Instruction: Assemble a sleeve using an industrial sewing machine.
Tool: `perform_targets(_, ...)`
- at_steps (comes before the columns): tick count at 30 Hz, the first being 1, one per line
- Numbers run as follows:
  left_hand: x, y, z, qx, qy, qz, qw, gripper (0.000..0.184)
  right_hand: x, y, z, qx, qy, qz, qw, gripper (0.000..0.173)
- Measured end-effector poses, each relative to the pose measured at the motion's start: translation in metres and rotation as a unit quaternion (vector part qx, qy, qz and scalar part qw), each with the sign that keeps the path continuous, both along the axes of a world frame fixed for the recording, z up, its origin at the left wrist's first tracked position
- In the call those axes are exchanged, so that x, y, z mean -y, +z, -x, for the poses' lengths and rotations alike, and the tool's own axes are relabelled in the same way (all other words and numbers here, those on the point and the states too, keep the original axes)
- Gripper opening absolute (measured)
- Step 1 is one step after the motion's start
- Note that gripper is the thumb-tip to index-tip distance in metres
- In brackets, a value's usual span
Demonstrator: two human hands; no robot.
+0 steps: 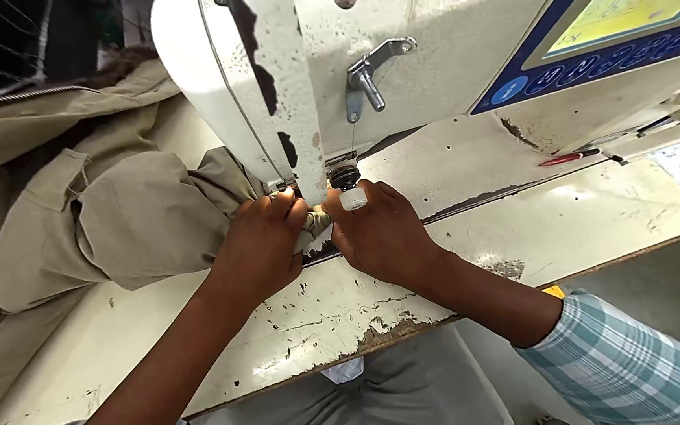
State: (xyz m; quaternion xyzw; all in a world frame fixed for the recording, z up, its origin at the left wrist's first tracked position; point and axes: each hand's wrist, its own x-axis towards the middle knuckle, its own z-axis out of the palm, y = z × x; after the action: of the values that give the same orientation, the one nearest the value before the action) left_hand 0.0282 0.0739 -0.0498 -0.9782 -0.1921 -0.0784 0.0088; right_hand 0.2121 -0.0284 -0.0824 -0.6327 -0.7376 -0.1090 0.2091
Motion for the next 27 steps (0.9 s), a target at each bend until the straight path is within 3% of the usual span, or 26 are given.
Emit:
perform_targets(13,0.003,-0.012,-0.002,0.032,0.025,-0.013,0.999,0.034,-0.007,0.000,-0.002,-0.021,-0.023,-0.018,0.999,0.030)
perform_targets(17,0.005,-0.016,0.006,0.070,0.017,-0.045,0.996,0.039,-0.008,0.001,-0.003,-0.024,-0.023,-0.018,0.999,0.029)
perform_targets(27,-0.002,-0.018,0.014,0.091,-0.058,-0.031,0.994,0.043,-0.008,-0.002,-0.022,-0.083,0.084,-0.035,0.992,0.024)
